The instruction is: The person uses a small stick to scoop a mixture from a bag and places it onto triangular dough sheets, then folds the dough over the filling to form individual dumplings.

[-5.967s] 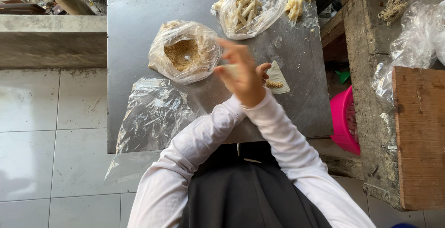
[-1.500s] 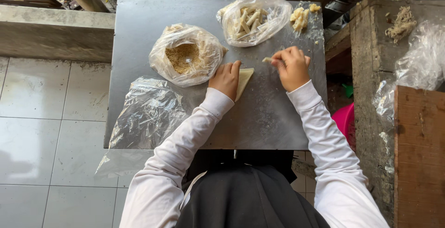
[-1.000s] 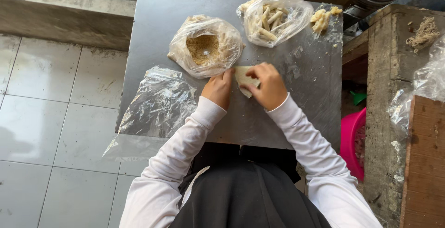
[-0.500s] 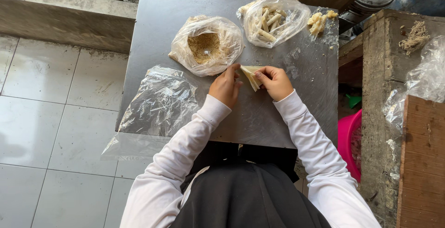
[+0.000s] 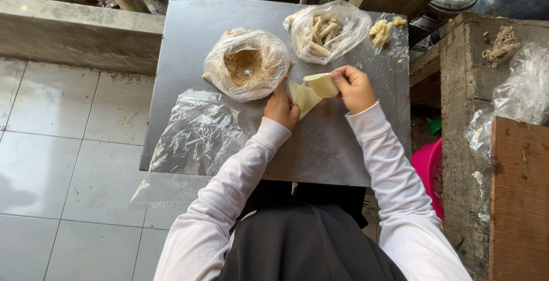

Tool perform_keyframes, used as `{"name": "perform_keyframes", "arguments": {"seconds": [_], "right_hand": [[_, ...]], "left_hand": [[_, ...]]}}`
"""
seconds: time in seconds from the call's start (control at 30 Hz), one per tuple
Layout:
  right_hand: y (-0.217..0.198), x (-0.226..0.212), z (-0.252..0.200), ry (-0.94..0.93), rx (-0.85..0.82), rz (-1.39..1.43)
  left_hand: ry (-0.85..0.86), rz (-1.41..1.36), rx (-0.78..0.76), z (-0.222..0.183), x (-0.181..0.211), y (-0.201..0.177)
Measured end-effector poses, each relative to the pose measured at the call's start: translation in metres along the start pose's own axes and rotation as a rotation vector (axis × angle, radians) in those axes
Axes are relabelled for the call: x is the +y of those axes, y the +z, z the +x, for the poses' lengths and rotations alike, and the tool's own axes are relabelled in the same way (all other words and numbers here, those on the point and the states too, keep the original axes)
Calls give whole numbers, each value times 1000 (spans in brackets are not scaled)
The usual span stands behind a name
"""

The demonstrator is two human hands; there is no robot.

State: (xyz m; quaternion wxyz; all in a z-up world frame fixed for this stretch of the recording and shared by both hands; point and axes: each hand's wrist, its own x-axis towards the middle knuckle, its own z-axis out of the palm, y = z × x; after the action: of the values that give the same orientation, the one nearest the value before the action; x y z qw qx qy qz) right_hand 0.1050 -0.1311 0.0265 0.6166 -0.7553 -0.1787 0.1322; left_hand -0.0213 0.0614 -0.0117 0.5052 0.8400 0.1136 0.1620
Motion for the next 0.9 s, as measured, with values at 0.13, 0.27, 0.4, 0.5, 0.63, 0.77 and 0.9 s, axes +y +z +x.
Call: {"name": "perform_keyframes", "arguments": {"seconds": [0.13,0.27,0.4,0.5,0.63,0.77,0.9], "right_hand": [[-37,-33,-3,-45,23,-33],[-44,-63,-21,-173,145,-140],[-21,-82,-54,-409,183,-292],[-2,-87,-82,-523,163,-523],[1,-86,-101,-596,101,-667],[-6,-83,-101,-547,88,-686],[-1,-81,-100,-569,91,-691]], "left_hand": [[166,100,66,-9,19,-8],[314,263,112,-23,40,-13],[10,-513,-292,-29,62,12],[-587,-1492,-468,1,59,30],[-562,-1607,-578,12,48,27],[-571,-1507,-570,18,45,34],[-438,-1496,-704,19,39,42]]}}
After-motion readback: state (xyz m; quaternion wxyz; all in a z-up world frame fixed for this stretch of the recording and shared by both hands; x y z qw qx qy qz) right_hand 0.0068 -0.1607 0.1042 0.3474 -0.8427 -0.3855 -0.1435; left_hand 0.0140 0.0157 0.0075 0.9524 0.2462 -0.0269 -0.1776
